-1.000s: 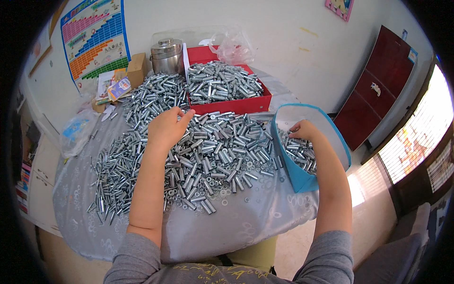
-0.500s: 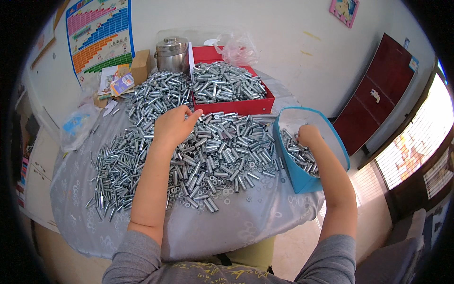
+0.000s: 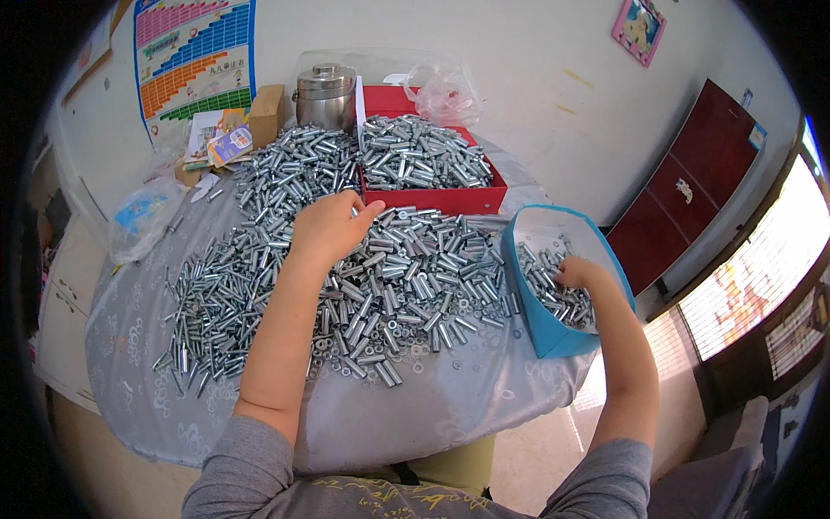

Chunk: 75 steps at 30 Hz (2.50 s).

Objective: The person sits at a table covered with a large pile of small, cylindrical metal parts. They repeatedly pick up individual metal pieces and small rings, fit them together by hand, and place the assembled units into a blue container on the right. The task involves continuous manual assembly of these components throughout the clip.

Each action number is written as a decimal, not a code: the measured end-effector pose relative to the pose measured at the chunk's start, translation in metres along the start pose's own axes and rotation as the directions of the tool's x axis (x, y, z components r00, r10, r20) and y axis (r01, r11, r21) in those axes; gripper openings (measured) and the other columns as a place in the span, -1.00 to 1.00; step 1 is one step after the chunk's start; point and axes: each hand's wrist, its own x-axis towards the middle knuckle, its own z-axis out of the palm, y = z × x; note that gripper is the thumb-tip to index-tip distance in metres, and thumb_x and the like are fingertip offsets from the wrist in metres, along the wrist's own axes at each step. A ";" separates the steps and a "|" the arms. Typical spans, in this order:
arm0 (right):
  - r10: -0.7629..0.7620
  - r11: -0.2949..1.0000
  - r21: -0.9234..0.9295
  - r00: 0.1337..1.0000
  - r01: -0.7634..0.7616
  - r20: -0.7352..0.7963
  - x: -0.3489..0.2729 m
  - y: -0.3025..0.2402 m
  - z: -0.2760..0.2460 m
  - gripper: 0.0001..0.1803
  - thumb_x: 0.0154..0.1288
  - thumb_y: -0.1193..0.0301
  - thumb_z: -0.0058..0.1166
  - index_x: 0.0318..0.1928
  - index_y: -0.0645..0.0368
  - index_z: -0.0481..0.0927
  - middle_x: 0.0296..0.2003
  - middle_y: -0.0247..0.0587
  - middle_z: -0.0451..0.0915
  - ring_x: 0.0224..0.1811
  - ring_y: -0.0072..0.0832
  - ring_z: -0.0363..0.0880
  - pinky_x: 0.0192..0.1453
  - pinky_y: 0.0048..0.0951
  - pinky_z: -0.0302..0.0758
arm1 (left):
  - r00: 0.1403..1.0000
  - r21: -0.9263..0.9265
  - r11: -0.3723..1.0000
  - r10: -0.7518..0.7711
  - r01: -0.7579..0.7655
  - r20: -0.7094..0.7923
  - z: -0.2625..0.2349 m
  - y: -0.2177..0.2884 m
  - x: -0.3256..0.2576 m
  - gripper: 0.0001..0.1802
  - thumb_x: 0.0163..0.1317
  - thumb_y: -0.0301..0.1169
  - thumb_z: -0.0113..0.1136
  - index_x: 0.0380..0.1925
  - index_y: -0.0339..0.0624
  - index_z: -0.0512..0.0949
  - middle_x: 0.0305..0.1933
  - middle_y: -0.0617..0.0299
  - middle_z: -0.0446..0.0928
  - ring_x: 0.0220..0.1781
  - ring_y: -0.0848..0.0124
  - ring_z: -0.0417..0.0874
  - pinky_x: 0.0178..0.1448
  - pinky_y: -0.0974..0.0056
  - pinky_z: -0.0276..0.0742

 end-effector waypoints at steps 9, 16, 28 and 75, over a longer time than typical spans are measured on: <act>0.143 0.976 0.195 0.957 -0.094 -0.253 -0.017 0.012 -0.027 -0.70 0.16 0.27 -0.02 -0.38 0.29 0.58 -0.51 -0.10 0.58 -0.43 -0.33 0.54 -0.31 -0.32 0.42 | 1.000 -0.017 1.000 0.017 -0.017 0.014 -0.001 0.002 -0.002 -0.54 0.10 0.06 0.00 -0.42 -0.14 0.53 -0.39 0.14 0.57 -0.29 0.20 0.58 -0.21 0.18 0.44; 0.060 0.663 0.662 0.856 0.350 -0.514 -0.047 -0.073 -0.078 -0.71 0.27 0.25 -0.10 -0.24 0.21 0.56 -0.59 -0.44 0.46 -0.62 -0.70 0.28 -0.53 -0.62 0.24 | 0.991 -0.199 0.971 0.130 -0.133 -0.029 0.004 0.009 -0.003 -0.29 0.17 0.23 -0.33 -0.50 -0.23 0.50 -0.48 0.00 0.53 -0.37 0.05 0.56 -0.26 0.07 0.43; -0.011 -0.386 0.662 0.715 0.642 -0.699 -0.048 -0.347 -0.099 -0.78 0.29 0.34 -0.06 -0.27 0.24 0.30 -0.58 -0.34 0.47 -0.70 -0.73 0.34 -0.69 -0.73 0.22 | 0.983 -0.970 0.181 0.110 -0.165 -0.146 0.007 0.015 0.000 0.06 -0.04 0.46 -0.74 -0.08 -0.27 0.38 -0.37 0.23 0.50 -0.33 0.50 0.49 -0.19 0.42 0.40; -0.128 -0.051 0.845 0.836 0.532 -0.534 -0.053 -0.318 -0.110 -0.76 0.24 0.35 -0.19 -0.22 0.28 0.42 -0.63 -0.31 0.39 -0.73 -0.65 0.28 -0.66 -0.60 0.22 | 0.944 -0.286 0.946 0.053 -0.151 -0.324 -0.002 0.001 -0.004 -0.03 0.15 0.28 -0.81 -0.73 -0.21 0.52 -0.62 -0.02 0.48 -0.46 -0.03 0.51 -0.37 0.01 0.35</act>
